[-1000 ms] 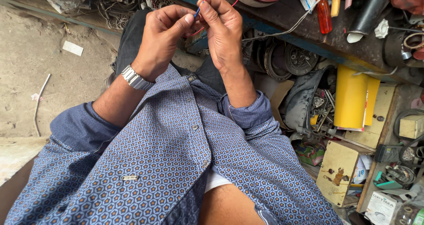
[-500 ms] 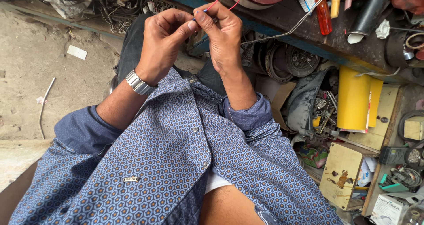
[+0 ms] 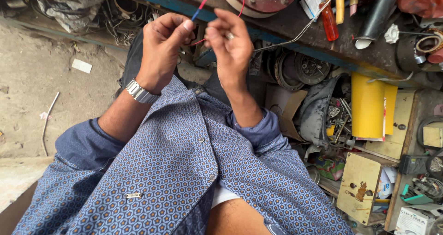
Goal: The person strips and twists red and blue wires, then wraps them with blue electrical tape. They use scissors to cut the tape and continue wrapping the wires, occasionally adjusting the connections.
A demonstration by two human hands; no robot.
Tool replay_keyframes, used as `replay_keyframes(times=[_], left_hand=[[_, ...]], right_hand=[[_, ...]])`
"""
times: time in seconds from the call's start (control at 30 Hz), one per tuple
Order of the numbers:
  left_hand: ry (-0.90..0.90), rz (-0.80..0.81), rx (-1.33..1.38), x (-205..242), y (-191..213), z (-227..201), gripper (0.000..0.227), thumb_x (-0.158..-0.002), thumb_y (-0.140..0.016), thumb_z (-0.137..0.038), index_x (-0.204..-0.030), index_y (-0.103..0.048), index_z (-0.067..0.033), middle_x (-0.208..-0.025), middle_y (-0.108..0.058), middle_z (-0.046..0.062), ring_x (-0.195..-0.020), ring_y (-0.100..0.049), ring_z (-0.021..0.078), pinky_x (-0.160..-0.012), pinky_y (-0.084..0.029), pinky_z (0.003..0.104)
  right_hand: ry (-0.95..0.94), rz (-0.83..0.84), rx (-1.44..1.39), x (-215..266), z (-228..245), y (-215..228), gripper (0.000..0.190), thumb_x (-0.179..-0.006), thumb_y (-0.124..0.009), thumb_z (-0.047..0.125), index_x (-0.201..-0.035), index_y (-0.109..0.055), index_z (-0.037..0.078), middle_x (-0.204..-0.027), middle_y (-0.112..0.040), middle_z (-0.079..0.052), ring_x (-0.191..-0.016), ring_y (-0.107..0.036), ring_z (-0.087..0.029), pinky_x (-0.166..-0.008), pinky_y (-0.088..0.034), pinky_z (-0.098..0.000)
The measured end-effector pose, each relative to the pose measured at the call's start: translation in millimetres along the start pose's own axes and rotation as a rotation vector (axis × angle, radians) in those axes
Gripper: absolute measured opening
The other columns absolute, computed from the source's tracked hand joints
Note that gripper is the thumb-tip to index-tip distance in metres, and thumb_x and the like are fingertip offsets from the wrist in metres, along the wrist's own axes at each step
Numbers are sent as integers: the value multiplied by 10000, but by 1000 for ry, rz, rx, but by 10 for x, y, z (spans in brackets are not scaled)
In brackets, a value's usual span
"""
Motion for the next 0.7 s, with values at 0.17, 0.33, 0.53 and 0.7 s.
replay_keyframes(times=[0.17,0.33,0.53,0.7], left_hand=[[41,1,76,-52,64,68,225,-1090,-644,-213,-1015,-713,-13,-885,-714,18,-789,-629,68,-744,-503,227],[60,-22,115,-81,61,130,213,-1092,-651,-213,-1045,-700,-11,-879,-703,14,-773,-620,62,-735,-507,221],[51,-21,60,-130,54,48,209,-1059,-698,-190,-1149,-701,-2,-872,-677,-6,-744,-597,46,-680,-485,203],[41,23,71,-181,39,36,220,-1063,-711,-181,-1139,-709,26,-852,-674,0,-730,-594,59,-679,-489,215]], right_hand=[[13,-272,-24,97,-258,256,178,-1079,-672,97,-1199,-560,26,-983,-605,-43,-816,-602,-115,-696,-528,-265],[-215,-142,-140,103,-458,358,249,-1095,-585,241,-1207,-608,20,-996,-660,-50,-822,-620,-108,-693,-525,-259],[-236,-82,-234,36,-405,265,380,-1116,-540,339,-1189,-679,-7,-956,-663,-53,-836,-603,-114,-717,-516,-287],[-255,-36,-316,-4,-372,283,384,-1121,-547,323,-1184,-701,-23,-925,-655,-56,-831,-596,-125,-729,-511,-297]])
Point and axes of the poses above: each hand's wrist, its own x-axis away from the middle knuckle, its own y-axis out of the back of the hand, z = x × y, the point moved 2 cm from there along -x, towards the middle knuckle
